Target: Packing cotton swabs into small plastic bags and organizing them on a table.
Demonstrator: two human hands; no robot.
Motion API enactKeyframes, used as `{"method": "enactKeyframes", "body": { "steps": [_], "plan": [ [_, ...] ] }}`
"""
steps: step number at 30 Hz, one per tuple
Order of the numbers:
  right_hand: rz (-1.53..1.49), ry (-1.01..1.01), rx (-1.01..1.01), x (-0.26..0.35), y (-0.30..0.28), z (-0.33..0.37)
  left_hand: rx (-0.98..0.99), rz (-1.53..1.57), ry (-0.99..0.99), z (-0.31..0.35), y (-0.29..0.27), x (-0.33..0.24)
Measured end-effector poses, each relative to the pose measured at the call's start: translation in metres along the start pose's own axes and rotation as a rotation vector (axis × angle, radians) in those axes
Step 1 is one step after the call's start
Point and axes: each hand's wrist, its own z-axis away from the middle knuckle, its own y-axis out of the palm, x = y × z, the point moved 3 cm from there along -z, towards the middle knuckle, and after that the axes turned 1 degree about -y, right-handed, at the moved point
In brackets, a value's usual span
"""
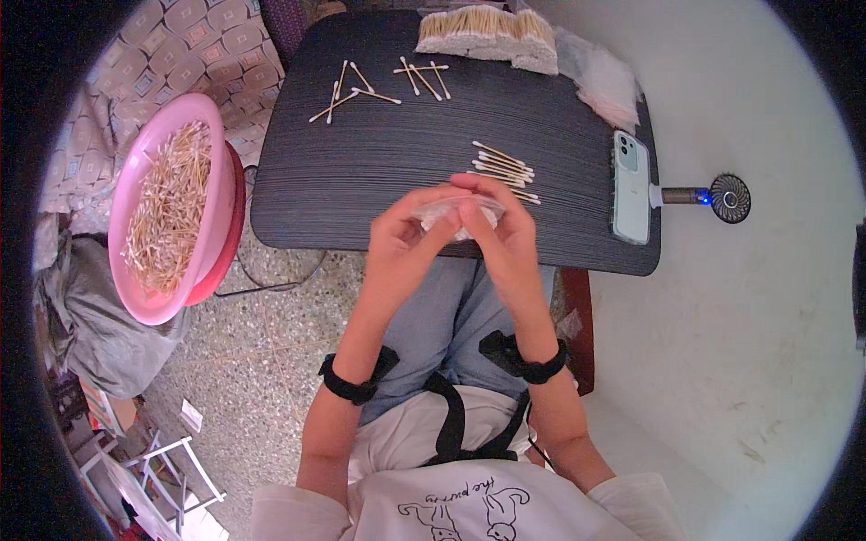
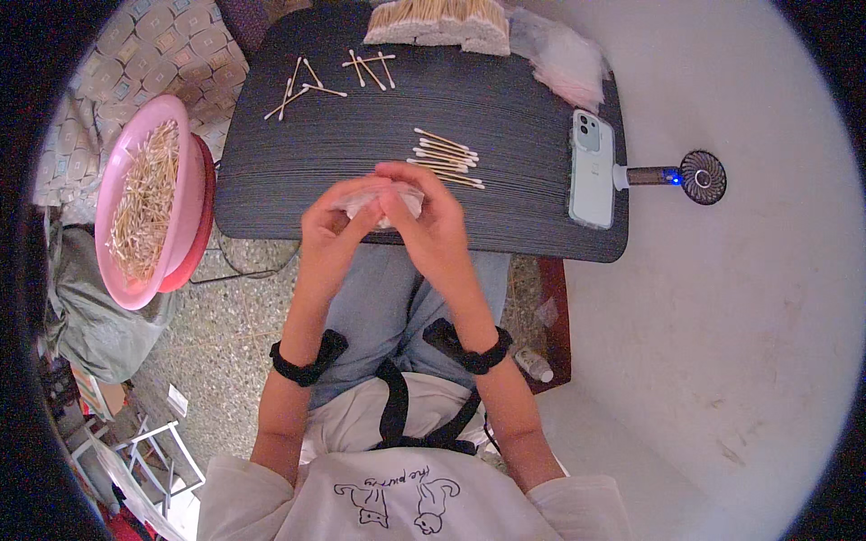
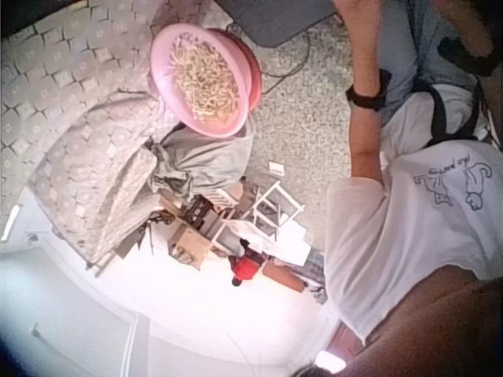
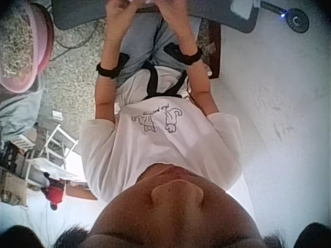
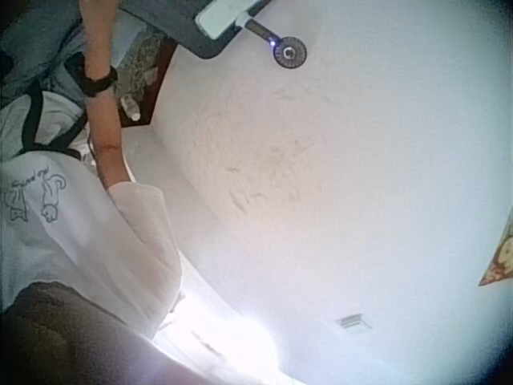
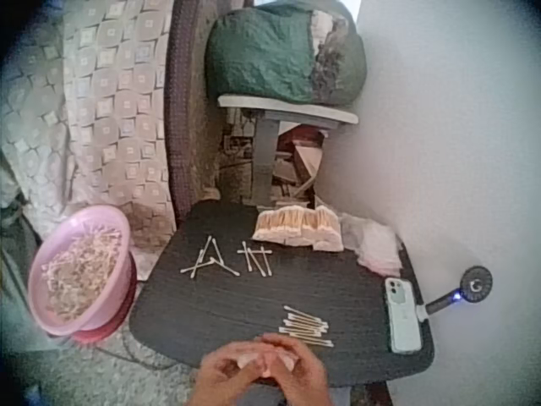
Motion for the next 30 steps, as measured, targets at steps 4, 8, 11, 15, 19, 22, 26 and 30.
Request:
{"method": "enactKeyframes", "body": {
  "steps": [4,8,11,15,19,22,26,30],
  "plan": [
    [-0.009,0.061,0.008,0.000,0.002,-0.003,-0.028,0.032,-0.044,-0.002,0.001,0.005],
    [-0.074,0.074,0.009,-0.005,0.001,-0.003,-0.047,0.051,-0.070,-0.002,0.000,0.010],
    [-0.047,0.055,0.022,-0.004,-0.001,-0.003,-0.055,0.051,-0.064,-0.004,0.001,0.011],
    [-0.021,0.045,0.028,0.002,0.003,-0.002,-0.037,0.075,-0.080,-0.004,0.001,0.009],
    [0.015,0.027,0.000,0.001,0.000,-0.002,-0.028,0.100,-0.089,-0.005,0.002,0.005],
    [-0.022,0.016,-0.054,0.002,-0.004,0.000,-0.053,0.066,-0.063,-0.003,0.001,0.003],
    [0.045,-0.088,-0.151,0.010,-0.012,0.004,-0.166,-0.093,-0.072,-0.002,-0.001,0.001],
    [0.169,-0.188,-0.191,0.028,-0.016,0.011,-0.181,-0.183,0.215,-0.001,0.005,-0.016]
  ]
}}
